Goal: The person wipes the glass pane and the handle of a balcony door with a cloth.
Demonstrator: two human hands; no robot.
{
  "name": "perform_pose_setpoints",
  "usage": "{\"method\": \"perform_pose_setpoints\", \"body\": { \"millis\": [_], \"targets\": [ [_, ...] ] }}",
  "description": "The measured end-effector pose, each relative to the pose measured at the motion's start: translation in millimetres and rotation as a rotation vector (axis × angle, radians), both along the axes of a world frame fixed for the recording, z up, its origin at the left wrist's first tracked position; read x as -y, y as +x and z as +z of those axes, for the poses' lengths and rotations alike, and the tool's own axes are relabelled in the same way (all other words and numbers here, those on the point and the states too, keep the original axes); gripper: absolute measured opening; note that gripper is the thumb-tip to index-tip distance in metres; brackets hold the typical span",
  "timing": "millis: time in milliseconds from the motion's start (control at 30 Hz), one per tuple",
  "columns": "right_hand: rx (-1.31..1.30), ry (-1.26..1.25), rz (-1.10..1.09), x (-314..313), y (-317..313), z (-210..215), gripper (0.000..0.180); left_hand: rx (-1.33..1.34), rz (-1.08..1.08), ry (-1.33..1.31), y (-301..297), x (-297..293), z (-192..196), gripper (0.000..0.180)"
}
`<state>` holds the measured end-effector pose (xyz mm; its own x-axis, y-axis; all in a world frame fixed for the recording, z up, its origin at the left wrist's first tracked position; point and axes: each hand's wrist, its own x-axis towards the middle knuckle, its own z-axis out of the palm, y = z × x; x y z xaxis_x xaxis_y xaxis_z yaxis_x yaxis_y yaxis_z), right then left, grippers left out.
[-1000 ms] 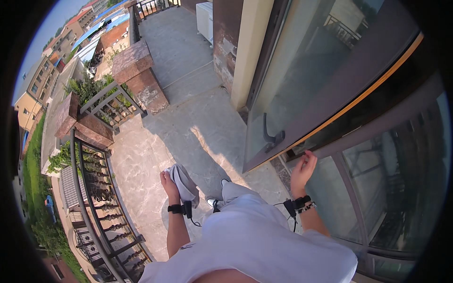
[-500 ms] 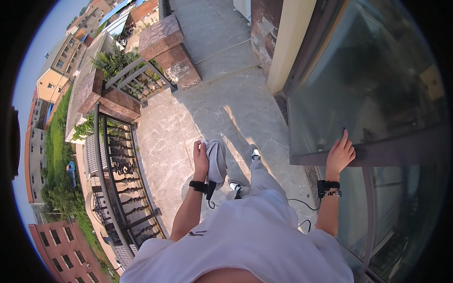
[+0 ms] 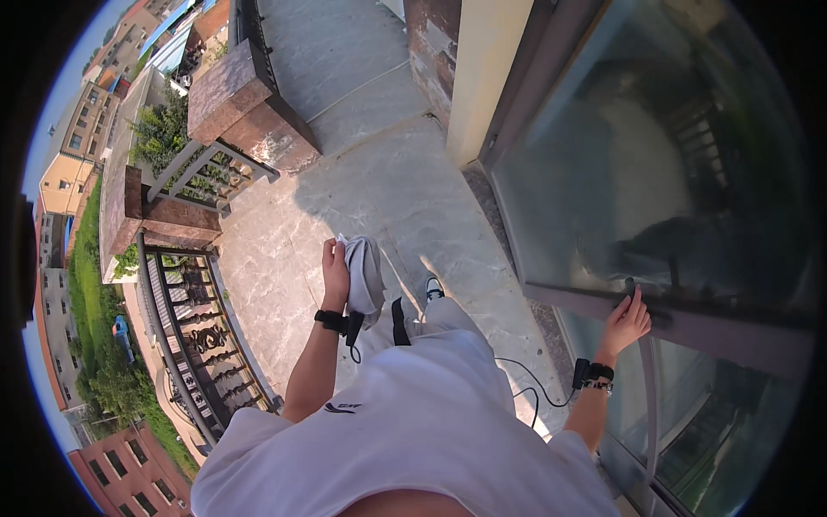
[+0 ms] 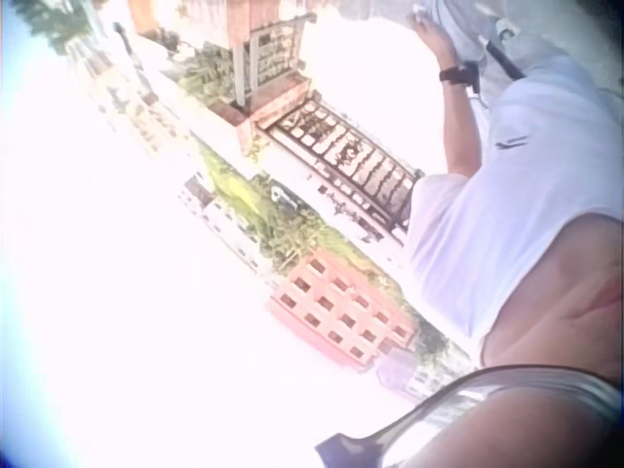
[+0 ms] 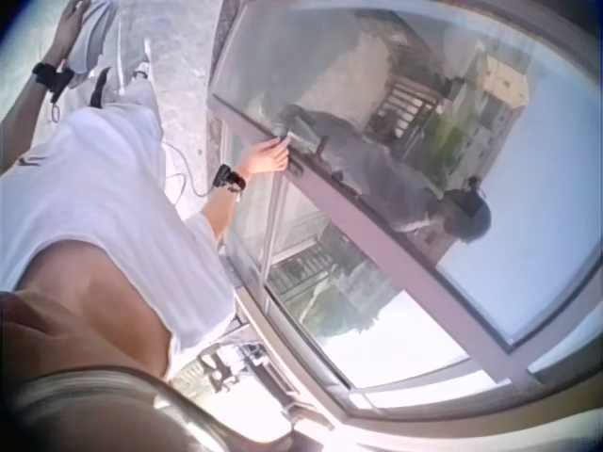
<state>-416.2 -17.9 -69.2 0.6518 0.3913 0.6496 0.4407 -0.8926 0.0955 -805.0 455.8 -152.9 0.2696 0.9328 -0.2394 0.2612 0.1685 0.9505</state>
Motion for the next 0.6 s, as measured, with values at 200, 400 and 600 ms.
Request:
{"method": "perform_pose_setpoints", "body": {
  "millis": [200,400,600],
  "targets": [
    [-0.083,0.002,-0.085,-4.8,-0.3,1.2,0.033,0.011,-0.094,0.075,62.7,-48.0,2.6,0.029],
    [0.015,-0.018,-0.360,-23.5,0.1,-4.9,0.034,0.109,-0.121,0.122,128.2,-130.1,5.7,0.027],
    [0.143,-0.012,-0.624,-59.1,2.7,14.7,0.034,0.256,-0.216,0.245,258.7,-221.6,75.0,0.028]
  ]
}}
